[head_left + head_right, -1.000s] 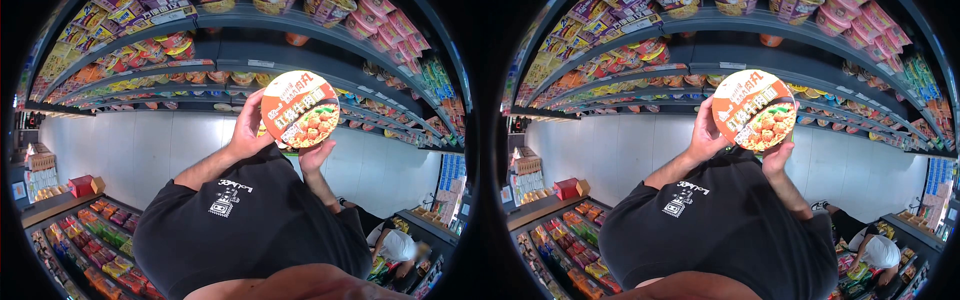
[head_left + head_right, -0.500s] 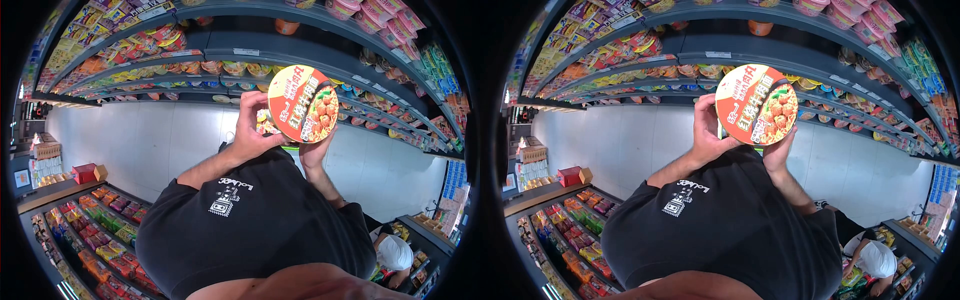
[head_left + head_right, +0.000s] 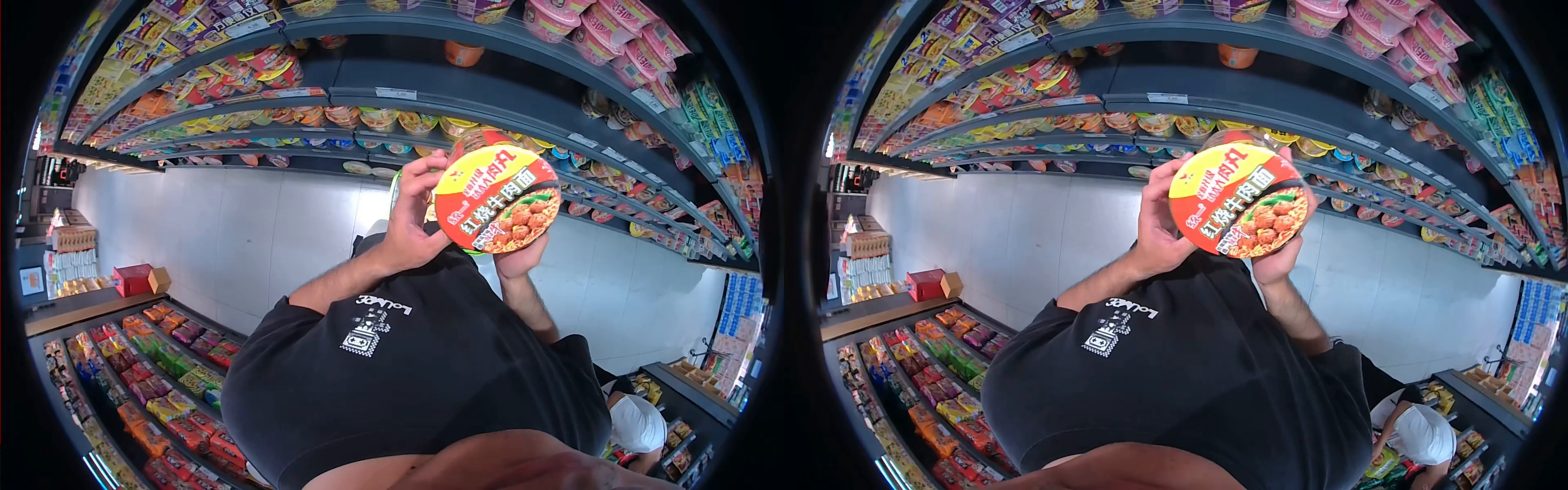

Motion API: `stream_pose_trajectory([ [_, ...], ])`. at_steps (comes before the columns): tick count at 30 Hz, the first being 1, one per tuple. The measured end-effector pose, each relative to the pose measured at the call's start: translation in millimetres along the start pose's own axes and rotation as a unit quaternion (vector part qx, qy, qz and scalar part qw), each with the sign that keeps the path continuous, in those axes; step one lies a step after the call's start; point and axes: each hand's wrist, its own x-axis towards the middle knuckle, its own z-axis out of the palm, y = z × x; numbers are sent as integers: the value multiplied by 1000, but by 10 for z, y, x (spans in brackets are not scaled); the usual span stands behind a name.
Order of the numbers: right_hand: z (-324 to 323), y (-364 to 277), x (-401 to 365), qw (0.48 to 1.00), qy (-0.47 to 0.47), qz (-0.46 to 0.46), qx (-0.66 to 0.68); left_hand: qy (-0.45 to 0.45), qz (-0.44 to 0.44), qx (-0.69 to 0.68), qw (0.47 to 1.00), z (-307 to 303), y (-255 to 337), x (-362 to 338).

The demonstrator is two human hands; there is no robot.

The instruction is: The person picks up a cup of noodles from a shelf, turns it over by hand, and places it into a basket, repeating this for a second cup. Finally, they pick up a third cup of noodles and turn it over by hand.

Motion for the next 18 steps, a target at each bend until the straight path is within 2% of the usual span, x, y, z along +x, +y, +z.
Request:
stream_pose_trajectory([
  [1, -124, 18, -42, 998, -1, 59, 32, -10, 37, 65, 997, -10, 20, 24],
  [2, -165, 54, 17, 975, -106, 43, 192, -21, 74, 129, 989, -25, 35, 43],
  [4, -194, 84, -16, 971, -72, 79, 214, -12, 92, 165, 982, -50, 49, 53],
  [6, -60, 19, -29, 998, -14, 63, 10, 0, 65, 207, 976, -63, 101, 45],
  [7, 69, -13, -23, 998, 5, 62, 20, 9, 64, 233, 970, -70, 145, 68],
  [8, 128, 25, -62, 994, 77, 74, 20, 8, 64, 233, 970, -62, 120, 73],
  [11, 248, -70, -34, 996, 57, 66, -37, 34, 8, 161, 986, -35, 77, 38],
  [12, 194, -74, -47, 997, 17, 68, -31, 32, 4, 162, 986, -20, 104, 11],
  [14, 234, -135, -31, 996, -40, 15, -78, 48, -109, 33, 992, 10, 139, -42],
  [17, 92, -36, -83, 993, -58, 65, -73, 15, -83, 87, 993, -72, -42, -123],
  [18, 66, 10, -87, 990, -1, 112, -86, 2, -77, 128, 989, -96, -73, -124],
])
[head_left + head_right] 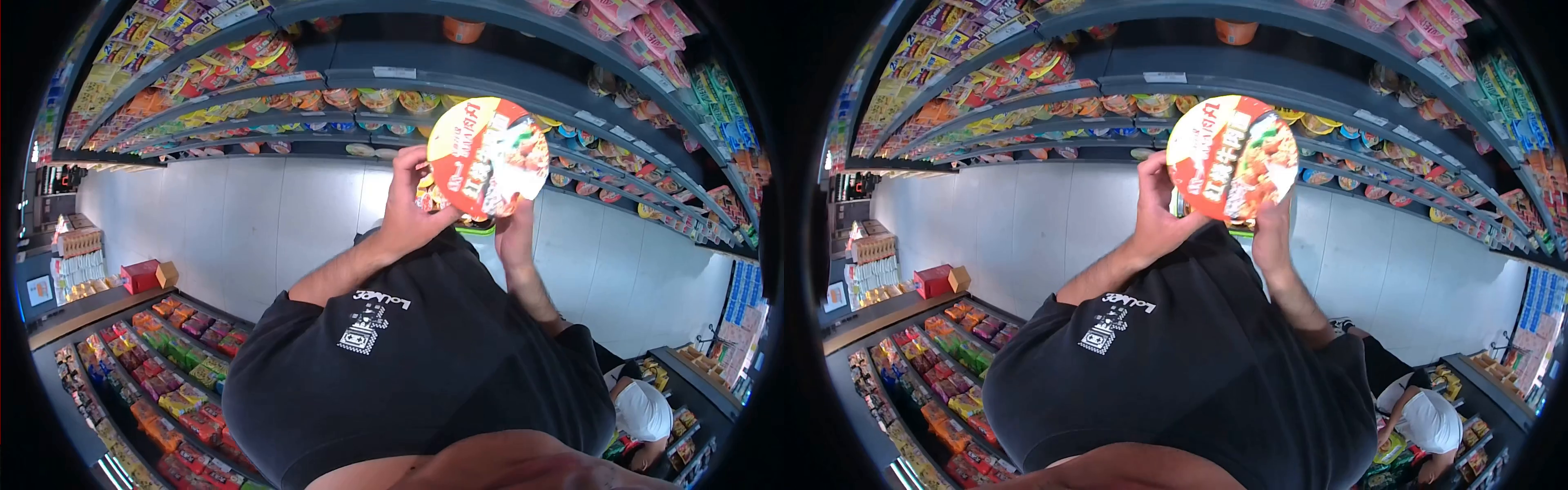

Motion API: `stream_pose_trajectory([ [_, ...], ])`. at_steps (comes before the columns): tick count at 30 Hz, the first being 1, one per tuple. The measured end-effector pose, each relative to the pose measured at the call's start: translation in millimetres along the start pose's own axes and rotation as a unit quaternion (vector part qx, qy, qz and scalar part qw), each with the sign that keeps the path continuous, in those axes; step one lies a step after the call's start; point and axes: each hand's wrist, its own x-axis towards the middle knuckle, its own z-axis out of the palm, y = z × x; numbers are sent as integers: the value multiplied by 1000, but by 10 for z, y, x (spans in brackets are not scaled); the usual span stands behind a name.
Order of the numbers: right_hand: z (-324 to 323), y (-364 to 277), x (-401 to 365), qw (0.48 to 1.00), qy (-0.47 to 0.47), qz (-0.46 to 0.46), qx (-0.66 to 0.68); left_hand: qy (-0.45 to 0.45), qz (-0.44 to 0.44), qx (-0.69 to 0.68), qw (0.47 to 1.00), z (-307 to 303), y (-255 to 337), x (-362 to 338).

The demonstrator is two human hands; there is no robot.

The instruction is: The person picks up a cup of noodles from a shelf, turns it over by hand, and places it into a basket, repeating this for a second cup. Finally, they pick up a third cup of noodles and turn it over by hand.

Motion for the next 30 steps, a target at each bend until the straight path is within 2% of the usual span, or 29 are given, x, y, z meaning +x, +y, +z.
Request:
stream_pose_trajectory([
  [2, -30, -58, 117, 994, -40, 94, -34, -45, 48, 165, 984, -133, 20, 19],
  [5, -48, 65, 407, 976, -41, 200, 74, -89, -5, 220, 971, -333, -35, 60],
  [8, -389, 885, 657, 980, 0, 185, 78, -170, -94, 303, 933, -630, -327, -42],
  [10, -801, 1583, 784, 966, 91, 229, 73, -135, -155, 308, 929, -876, -798, -273],
  [12, -1330, 2333, 776, 934, 155, 304, 109, -100, -254, 331, 903, -1165, -1233, -622],
  [14, -1962, 3101, 584, 896, 213, 384, 70, -97, -309, 364, 873, -1540, -1715, -1108],
  [16, -2284, 3474, 307, 848, 230, 473, 61, -75, -396, 353, 845, -1887, -2001, -1631],
  [18, -2206, 3529, 64, 820, 240, 520, 1, -74, -462, 382, 797, -2287, -2264, -2270],
  [20, -2110, 3610, -85, 788, 222, 573, -29, -84, -575, 359, 730, -2843, -2475, -2984],
  [22, -2019, 3852, -143, 767, 246, 593, -5, -53, -665, 204, 717, -3321, -2440, -3508],
  [24, -1928, 4198, -283, 756, 277, 592, 6, -226, -685, 299, 625, -3740, -2287, -3576],
  [25, -1839, 4312, -290, 777, 278, 565, 15, -281, -668, 351, 593, -3767, -2179, -3386],
  [26, -1748, 4450, -264, 772, 299, 560, 31, -334, -644, 401, 559, -3793, -2103, -3193],
  [27, -1655, 4592, -226, 782, 322, 532, 29, -356, -636, 408, 549, -4040, -2167, -3228],
  [28, -1595, 4744, -188, 791, 342, 506, 25, -210, -697, 294, 619, -4377, -2308, -3379],
  [29, -1611, 5008, -138, 794, 354, 494, 31, -52, -729, 169, 661, -4648, -2437, -3389],
  [30, -1589, 5292, -136, 795, 365, 483, 37, -60, -731, 196, 650, -4386, -2228, -2796],
])
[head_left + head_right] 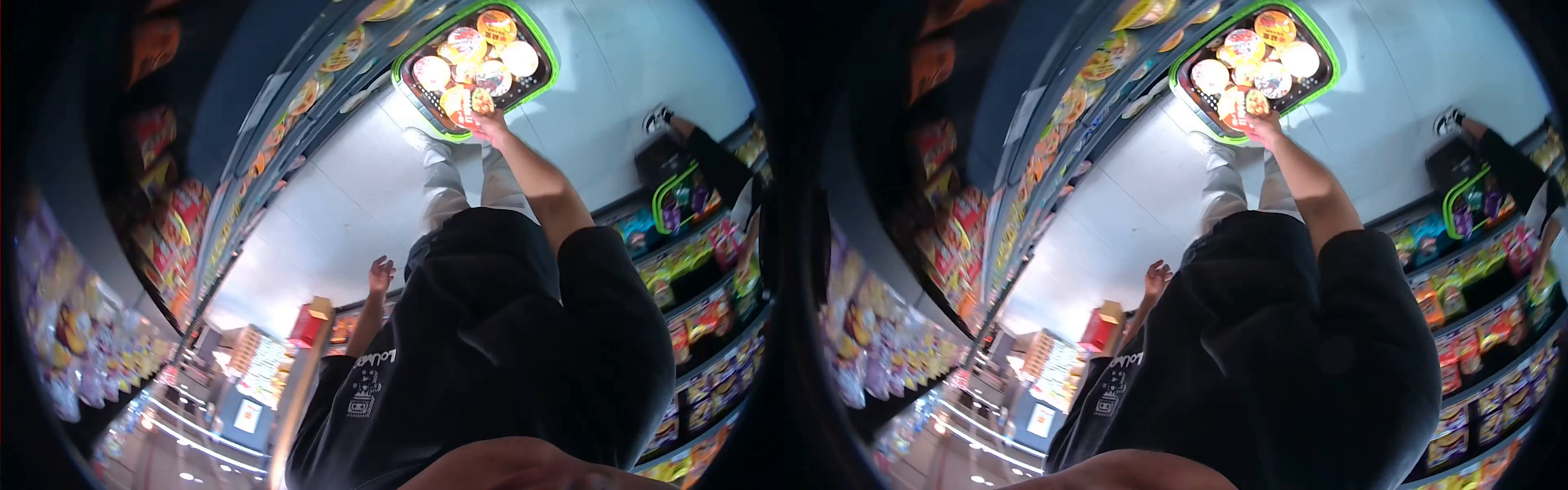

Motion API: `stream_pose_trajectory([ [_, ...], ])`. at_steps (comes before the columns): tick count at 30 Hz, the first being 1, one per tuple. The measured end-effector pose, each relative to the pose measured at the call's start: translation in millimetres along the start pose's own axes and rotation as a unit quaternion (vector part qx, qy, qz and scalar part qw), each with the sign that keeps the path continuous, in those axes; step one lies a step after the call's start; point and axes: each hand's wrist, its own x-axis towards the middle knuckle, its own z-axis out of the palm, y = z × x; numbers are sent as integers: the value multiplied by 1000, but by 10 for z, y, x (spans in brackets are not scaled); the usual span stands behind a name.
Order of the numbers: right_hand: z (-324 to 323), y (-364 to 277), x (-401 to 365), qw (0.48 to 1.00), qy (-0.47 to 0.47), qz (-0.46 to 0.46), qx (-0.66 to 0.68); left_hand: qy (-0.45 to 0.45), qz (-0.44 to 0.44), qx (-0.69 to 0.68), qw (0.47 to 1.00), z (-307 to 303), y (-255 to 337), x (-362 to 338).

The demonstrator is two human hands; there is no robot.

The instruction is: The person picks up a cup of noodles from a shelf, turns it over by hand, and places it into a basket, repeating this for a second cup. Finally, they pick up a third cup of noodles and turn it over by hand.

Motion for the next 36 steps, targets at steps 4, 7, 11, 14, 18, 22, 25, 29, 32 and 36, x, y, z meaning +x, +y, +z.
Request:
stream_pose_trajectory([
  [4, 390, -58, 344, 998, 31, -4, 55, 83, -28, -33, 996, -221, 744, -62],
  [7, 616, -157, 649, 996, 59, -16, 71, 66, -43, 7, 997, -427, 645, -11],
  [11, 819, -440, 866, 996, 52, -65, 32, 29, -88, -7, 996, -586, 304, -23],
  [14, 964, -440, 1157, 985, 91, -117, 85, -9, -87, 6, 996, -690, 83, -90],
  [18, 1048, -386, 1677, 994, 69, -83, -23, -73, -88, 20, 993, -1054, -189, 10],
  [22, 1061, -271, 1815, 991, 54, -101, -76, 42, -115, 72, 990, -902, 153, -47],
  [25, 1001, -157, 1887, 976, 78, -154, -134, 5, -74, 40, 996, -1013, 210, 17],
  [29, 1057, -226, 1686, 974, 101, -161, -125, -4, -66, 62, 996, -1001, 292, 103],
  [32, 1012, -79, 1447, 967, 111, -203, -105, -19, -64, 81, 994, -1037, 303, 210],
  [36, 650, 462, 1266, 938, 76, -338, 4, -151, 39, 36, 987, -1462, 84, 631],
])
